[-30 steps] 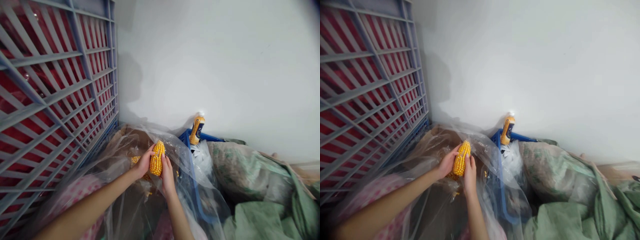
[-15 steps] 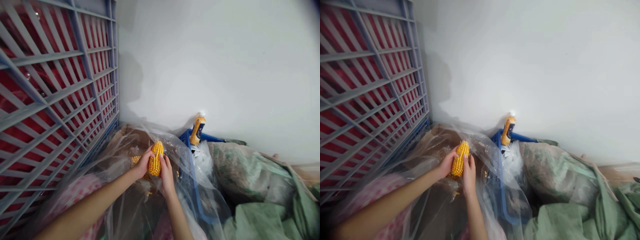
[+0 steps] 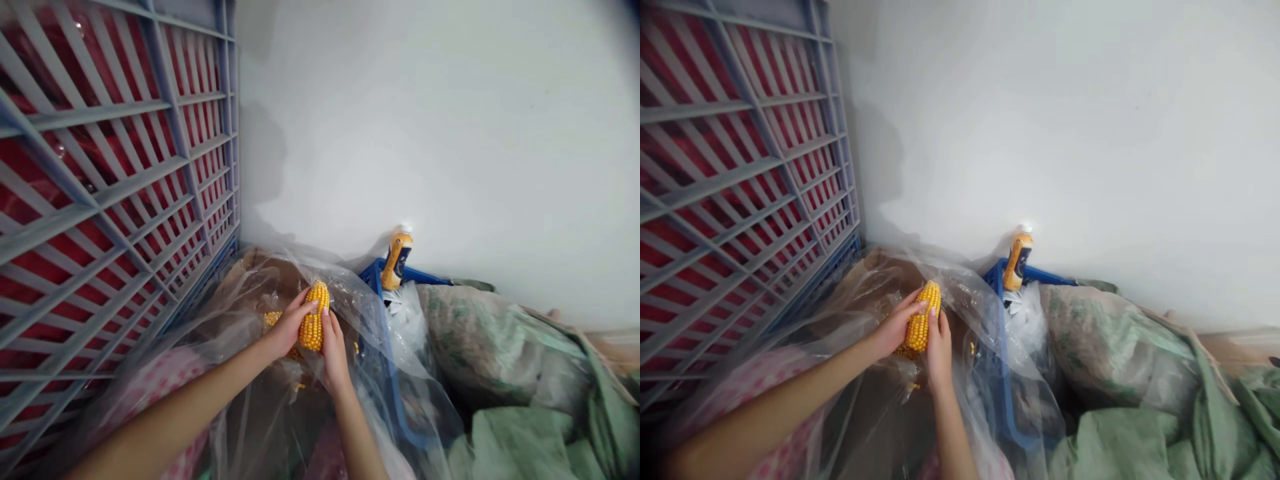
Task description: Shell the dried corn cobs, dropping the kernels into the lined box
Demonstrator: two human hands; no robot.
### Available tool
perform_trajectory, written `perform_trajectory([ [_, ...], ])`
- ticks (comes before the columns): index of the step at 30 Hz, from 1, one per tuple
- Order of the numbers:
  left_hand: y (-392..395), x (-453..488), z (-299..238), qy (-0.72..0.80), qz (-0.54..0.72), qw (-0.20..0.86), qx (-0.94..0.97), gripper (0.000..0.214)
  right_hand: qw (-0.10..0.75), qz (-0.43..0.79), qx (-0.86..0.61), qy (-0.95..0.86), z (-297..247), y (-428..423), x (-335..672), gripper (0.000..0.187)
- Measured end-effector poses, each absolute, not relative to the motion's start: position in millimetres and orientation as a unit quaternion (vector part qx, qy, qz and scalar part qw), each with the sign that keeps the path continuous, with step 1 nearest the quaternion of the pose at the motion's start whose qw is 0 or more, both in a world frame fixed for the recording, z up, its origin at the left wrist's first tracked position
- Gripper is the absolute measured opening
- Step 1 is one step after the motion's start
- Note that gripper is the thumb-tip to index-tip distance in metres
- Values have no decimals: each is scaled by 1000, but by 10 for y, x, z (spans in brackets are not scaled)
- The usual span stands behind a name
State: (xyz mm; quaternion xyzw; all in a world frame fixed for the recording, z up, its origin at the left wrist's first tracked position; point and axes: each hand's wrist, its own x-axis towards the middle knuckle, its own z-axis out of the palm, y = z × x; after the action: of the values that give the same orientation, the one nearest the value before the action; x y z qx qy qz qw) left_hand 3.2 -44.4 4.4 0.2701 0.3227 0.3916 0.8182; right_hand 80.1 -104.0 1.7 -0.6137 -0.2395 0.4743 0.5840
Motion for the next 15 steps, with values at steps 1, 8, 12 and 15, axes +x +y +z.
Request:
perform_trajectory([
  [1, -443, 30, 39, 321, 391, 819, 271, 47, 584, 476, -615, -234, 19, -1039, 799, 53],
  [8, -434, 10, 4, 332, 384, 819, 268, 58, 584, 485, -608, -232, 41, -1045, 771, 51],
  [12, -430, 20, 25, 325, 381, 830, 245, 57, 588, 486, -605, -227, 53, -1045, 771, 50],
  [15, -426, 34, 31, 333, 391, 827, 228, 45, 589, 493, -599, -224, 54, -1042, 769, 49],
])
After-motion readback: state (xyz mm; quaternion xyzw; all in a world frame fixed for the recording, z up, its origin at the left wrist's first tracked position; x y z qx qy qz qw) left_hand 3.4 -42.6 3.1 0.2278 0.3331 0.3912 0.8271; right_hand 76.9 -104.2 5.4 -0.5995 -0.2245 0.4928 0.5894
